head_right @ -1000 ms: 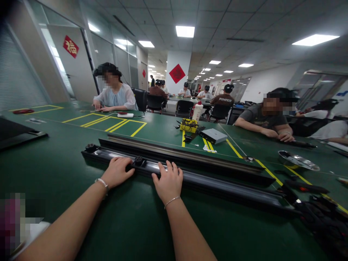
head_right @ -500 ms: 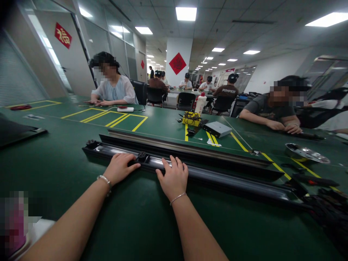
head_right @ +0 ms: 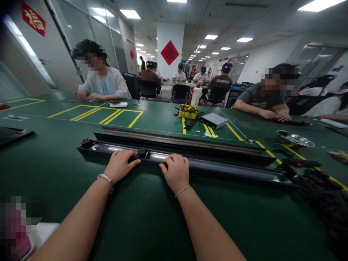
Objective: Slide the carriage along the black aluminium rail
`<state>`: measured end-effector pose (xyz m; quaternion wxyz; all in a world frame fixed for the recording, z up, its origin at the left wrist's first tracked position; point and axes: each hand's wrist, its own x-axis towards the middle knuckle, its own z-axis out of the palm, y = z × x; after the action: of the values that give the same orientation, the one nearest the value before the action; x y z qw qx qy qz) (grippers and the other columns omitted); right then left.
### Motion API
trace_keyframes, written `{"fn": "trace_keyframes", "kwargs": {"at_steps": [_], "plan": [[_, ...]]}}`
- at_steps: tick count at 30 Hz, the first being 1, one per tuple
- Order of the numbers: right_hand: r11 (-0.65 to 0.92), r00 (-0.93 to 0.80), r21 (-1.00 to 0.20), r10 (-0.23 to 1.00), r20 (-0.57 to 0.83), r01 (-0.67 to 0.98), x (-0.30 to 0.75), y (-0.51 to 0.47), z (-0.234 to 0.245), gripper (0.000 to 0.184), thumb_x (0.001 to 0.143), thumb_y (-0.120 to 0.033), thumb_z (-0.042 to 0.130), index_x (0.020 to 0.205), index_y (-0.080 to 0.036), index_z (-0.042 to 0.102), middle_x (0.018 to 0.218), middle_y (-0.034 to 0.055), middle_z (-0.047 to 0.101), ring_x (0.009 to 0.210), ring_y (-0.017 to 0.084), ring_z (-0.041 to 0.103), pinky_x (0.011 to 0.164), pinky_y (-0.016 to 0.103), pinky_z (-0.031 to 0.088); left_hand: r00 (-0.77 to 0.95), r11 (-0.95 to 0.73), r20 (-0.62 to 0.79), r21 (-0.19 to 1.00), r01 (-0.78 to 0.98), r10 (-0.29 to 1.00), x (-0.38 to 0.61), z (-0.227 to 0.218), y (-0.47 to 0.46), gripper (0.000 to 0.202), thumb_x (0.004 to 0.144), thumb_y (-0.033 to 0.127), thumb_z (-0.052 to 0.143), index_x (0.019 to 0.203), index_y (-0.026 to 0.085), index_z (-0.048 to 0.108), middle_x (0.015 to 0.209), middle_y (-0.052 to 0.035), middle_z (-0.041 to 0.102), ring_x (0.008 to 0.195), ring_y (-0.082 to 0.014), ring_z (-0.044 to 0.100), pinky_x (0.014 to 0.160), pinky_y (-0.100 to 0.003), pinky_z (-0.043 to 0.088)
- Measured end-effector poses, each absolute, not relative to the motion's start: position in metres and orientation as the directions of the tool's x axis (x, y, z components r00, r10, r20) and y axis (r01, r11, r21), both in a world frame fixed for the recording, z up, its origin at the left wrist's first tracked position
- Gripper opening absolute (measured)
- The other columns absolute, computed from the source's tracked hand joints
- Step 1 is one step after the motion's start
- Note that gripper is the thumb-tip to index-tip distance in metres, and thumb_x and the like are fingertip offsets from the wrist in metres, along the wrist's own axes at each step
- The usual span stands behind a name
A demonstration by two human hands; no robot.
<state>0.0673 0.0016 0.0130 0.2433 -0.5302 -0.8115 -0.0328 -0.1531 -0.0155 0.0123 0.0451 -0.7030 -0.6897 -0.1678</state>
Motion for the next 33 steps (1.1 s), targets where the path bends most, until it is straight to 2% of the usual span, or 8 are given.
{"fn": "trace_keyframes", "kwargs": {"at_steps": [4, 8, 15, 24, 33], "plan": [[0.438, -0.345, -0.126, 0.829, 0.44, 0.89, 0.0657, -0.0012, 0.0146, 0.027, 0.082, -0.041, 0.043, 0.083, -0.021, 0.06, 0.093, 0.0047, 0.057, 0.092, 0.018, 0.043, 0.088, 0.034, 0.021, -0.004, -0.047, 0.304, 0.158, 0.986, 0.953, -0.1538, 0.0117, -0.015, 0.031, 0.076, 0.051, 0.042, 0.084, 0.024, 0.054, 0.087, 0.0002, 0.063, 0.09, -0.0187, 0.053, 0.084, -0.033, 0.028], [0.432, -0.357, -0.105, 0.839, 0.411, 0.896, 0.0663, -0.0012, 0.0132, 0.027, 0.083, -0.041, 0.041, 0.085, -0.021, 0.059, 0.091, 0.0052, 0.056, 0.088, 0.018, 0.043, 0.08, 0.031, 0.025, -0.012, -0.037, 0.297, 0.158, 0.987, 0.955, -0.1528, 0.0121, -0.015, 0.031, 0.077, 0.052, 0.042, 0.083, 0.024, 0.054, 0.088, -0.0003, 0.063, 0.09, -0.0189, 0.053, 0.085, -0.033, 0.027], [0.446, -0.37, -0.113, 0.838, 0.4, 0.888, 0.0686, 0.0004, 0.009, 0.022, 0.082, -0.04, 0.043, 0.084, -0.023, 0.057, 0.09, 0.0031, 0.056, 0.086, 0.017, 0.044, 0.071, 0.029, 0.026, -0.007, -0.042, 0.311, 0.151, 0.988, 0.95, -0.1534, 0.0119, -0.0146, 0.031, 0.075, 0.052, 0.044, 0.082, 0.023, 0.054, 0.084, -0.0009, 0.063, 0.087, -0.0193, 0.053, 0.082, -0.033, 0.029], [0.456, -0.363, -0.171, 0.844, 0.396, 0.874, 0.0682, 0.0014, 0.0098, 0.023, 0.083, -0.039, 0.042, 0.083, -0.022, 0.058, 0.087, 0.003, 0.058, 0.083, 0.016, 0.046, 0.07, 0.029, 0.026, -0.007, -0.049, 0.337, 0.156, 0.986, 0.941, -0.1562, 0.0096, -0.0144, 0.03, 0.074, 0.051, 0.047, 0.081, 0.023, 0.055, 0.08, -0.0003, 0.063, 0.084, -0.0182, 0.053, 0.082, -0.032, 0.029], [0.446, -0.349, -0.174, 0.845, 0.405, 0.878, 0.0673, 0.0021, 0.0085, 0.023, 0.082, -0.039, 0.043, 0.082, -0.022, 0.059, 0.085, 0.003, 0.058, 0.082, 0.016, 0.046, 0.071, 0.029, 0.025, -0.017, -0.049, 0.327, 0.192, 0.98, 0.945, -0.1568, 0.0076, -0.0127, 0.026, 0.074, 0.049, 0.048, 0.079, 0.025, 0.056, 0.077, 0.0019, 0.063, 0.082, -0.0167, 0.052, 0.082, -0.032, 0.028]]}}
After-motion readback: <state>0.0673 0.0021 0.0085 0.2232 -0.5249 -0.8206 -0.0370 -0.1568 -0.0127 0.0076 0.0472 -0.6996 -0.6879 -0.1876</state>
